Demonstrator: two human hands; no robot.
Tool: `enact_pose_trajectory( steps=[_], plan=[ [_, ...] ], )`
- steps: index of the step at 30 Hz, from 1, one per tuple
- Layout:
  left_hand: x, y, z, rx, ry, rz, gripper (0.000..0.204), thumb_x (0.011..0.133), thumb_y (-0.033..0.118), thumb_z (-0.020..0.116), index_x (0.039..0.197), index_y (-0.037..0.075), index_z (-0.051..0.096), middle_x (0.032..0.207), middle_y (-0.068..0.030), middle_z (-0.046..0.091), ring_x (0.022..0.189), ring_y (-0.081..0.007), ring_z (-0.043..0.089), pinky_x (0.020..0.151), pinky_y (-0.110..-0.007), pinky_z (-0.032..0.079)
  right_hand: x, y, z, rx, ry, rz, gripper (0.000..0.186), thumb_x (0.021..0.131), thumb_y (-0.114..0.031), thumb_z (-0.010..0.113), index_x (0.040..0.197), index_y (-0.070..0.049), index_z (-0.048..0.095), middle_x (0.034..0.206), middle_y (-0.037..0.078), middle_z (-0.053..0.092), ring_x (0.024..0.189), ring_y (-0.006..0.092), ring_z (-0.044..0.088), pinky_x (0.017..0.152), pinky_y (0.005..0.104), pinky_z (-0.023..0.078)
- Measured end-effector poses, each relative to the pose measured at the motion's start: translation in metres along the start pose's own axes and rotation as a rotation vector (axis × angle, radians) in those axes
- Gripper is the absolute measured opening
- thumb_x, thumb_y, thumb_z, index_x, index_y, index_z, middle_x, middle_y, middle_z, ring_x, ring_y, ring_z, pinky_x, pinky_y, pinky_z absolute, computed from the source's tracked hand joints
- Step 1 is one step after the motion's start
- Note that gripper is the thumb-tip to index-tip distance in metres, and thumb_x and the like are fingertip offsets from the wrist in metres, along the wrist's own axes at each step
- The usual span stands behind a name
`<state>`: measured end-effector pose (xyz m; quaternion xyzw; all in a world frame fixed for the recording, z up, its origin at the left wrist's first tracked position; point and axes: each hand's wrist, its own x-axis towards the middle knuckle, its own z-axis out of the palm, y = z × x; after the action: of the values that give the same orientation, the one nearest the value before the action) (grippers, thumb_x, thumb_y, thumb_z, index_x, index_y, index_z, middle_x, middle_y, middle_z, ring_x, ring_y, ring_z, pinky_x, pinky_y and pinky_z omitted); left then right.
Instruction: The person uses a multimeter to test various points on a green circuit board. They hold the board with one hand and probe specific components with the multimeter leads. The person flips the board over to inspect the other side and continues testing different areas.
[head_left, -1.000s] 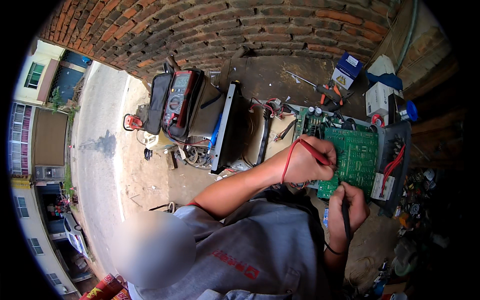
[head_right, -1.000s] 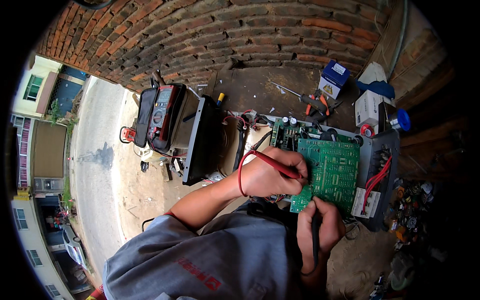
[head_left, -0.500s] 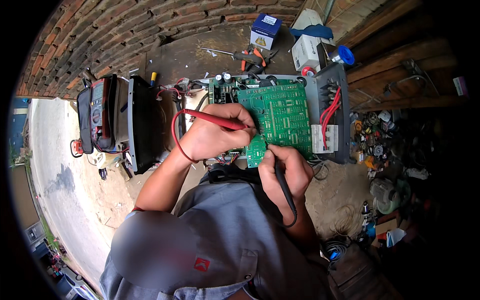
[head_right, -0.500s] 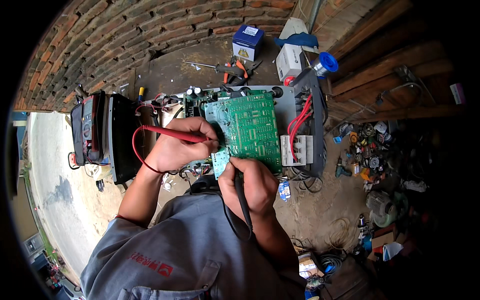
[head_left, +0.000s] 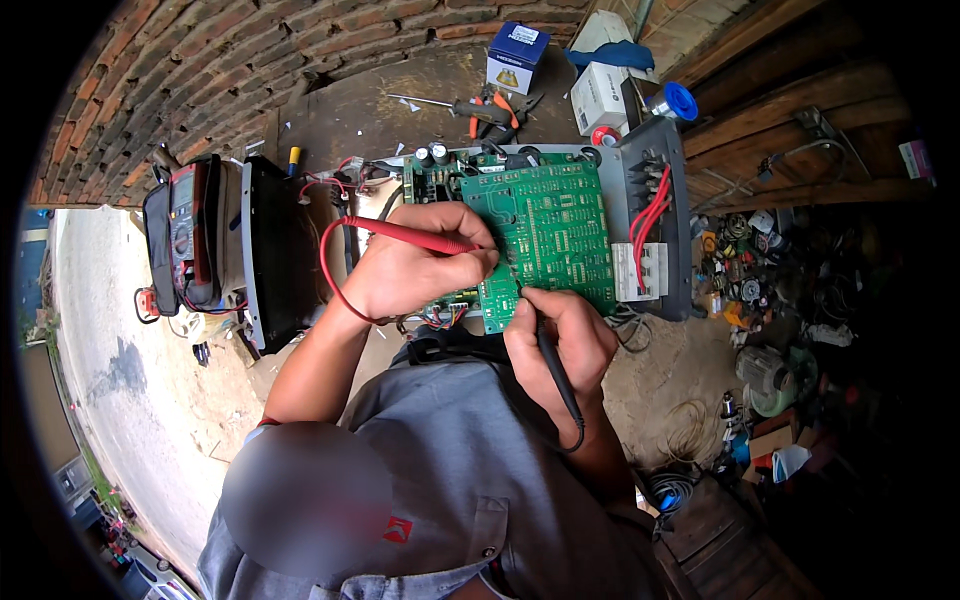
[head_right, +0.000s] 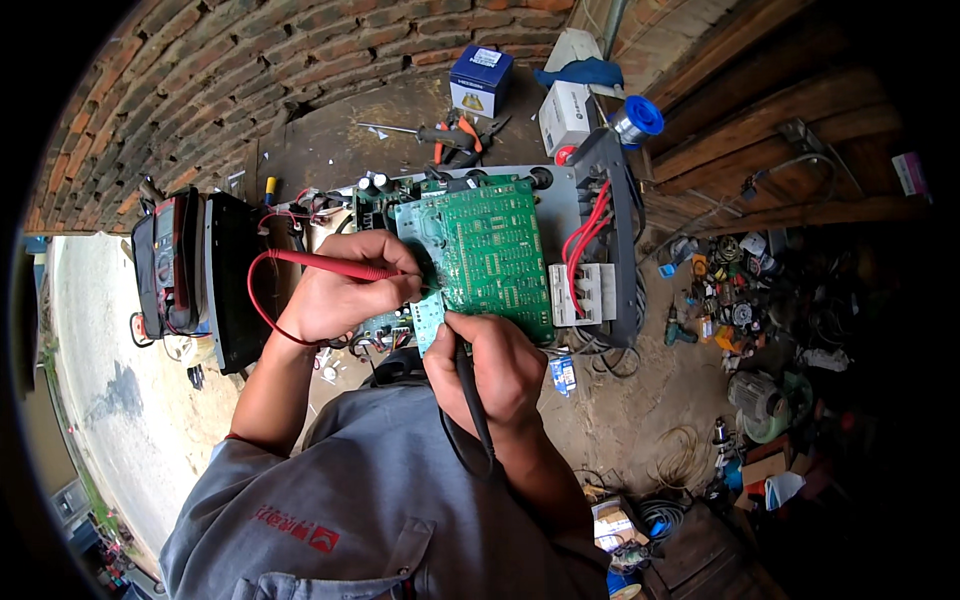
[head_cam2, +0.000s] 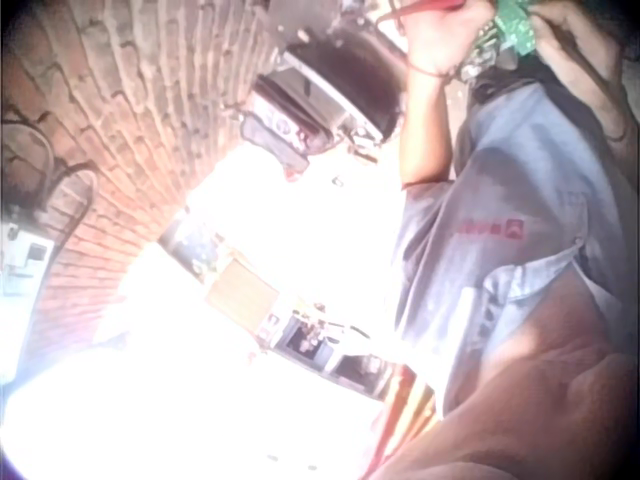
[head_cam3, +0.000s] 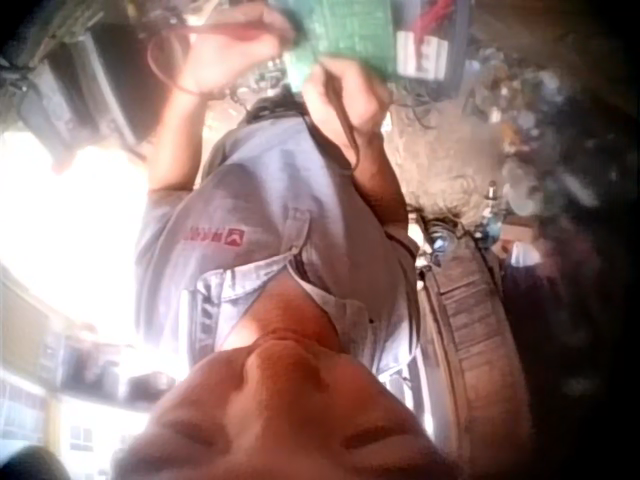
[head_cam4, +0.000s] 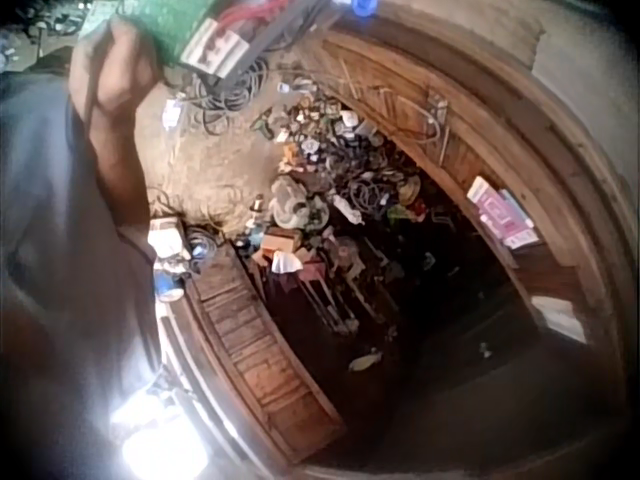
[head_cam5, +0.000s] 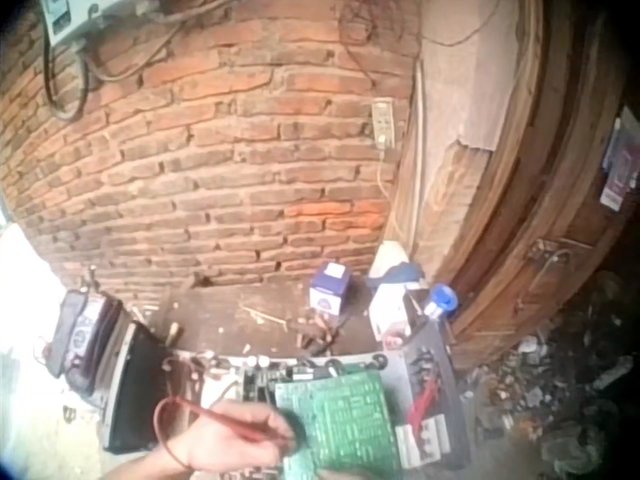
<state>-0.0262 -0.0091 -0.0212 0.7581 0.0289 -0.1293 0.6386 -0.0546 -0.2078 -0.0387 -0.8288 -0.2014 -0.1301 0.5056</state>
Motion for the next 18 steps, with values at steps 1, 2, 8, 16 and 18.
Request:
enact_pose_trajectory(
  steps=[1,2,8,16,18],
  plan=[
    [0.000,0.000,0.000,-0.004,-0.005,0.004,0.014,0.079,0.012,0.074,0.083,0.000,0.070,0.075,-0.0018,0.067,0.070,-0.0072,0.058,0.062,-0.025,0.049,0.000,0.000,0.000,-0.012,-0.005,-0.007,0.019,0.075,0.004,0.072,0.092,0.003,0.063,0.076,0.016,0.066,0.065,0.0326,0.067,0.060,0.0397,0.054],
    [0.001,0.000,0.000,-0.008,-0.009,0.007,0.014,0.079,0.013,0.074,0.084,0.000,0.070,0.075,-0.0019,0.067,0.070,-0.0072,0.058,0.062,-0.025,0.049,0.001,0.000,0.000,-0.024,-0.010,-0.014,0.019,0.075,0.004,0.072,0.092,0.003,0.063,0.075,0.016,0.066,0.065,0.0324,0.066,0.060,0.0397,0.054],
    [0.004,0.005,0.001,0.031,-0.035,-0.011,0.014,0.078,0.013,0.075,0.083,0.000,0.071,0.076,-0.0027,0.068,0.070,-0.0070,0.059,0.063,-0.025,0.049,0.002,-0.001,0.000,-0.067,-0.003,-0.055,0.020,0.074,0.004,0.072,0.091,0.002,0.063,0.074,0.015,0.065,0.063,0.0312,0.066,0.057,0.0388,0.054],
    [0.005,0.010,0.001,0.049,-0.037,-0.027,0.012,0.077,0.008,0.075,0.081,-0.001,0.068,0.076,-0.0011,0.066,0.071,-0.0062,0.058,0.064,-0.024,0.048,0.002,0.000,0.000,-0.047,0.006,-0.067,0.019,0.074,0.004,0.072,0.091,0.002,0.063,0.073,0.014,0.064,0.063,0.0313,0.065,0.058,0.0391,0.054],
    [0.005,0.009,0.001,0.052,-0.039,-0.021,0.012,0.077,0.007,0.075,0.081,-0.001,0.068,0.076,-0.0013,0.067,0.071,-0.0063,0.059,0.064,-0.024,0.049,0.002,-0.001,0.000,-0.051,0.005,-0.066,0.020,0.074,0.004,0.072,0.091,0.002,0.063,0.073,0.014,0.064,0.063,0.0313,0.065,0.058,0.0390,0.054]
  ],
)
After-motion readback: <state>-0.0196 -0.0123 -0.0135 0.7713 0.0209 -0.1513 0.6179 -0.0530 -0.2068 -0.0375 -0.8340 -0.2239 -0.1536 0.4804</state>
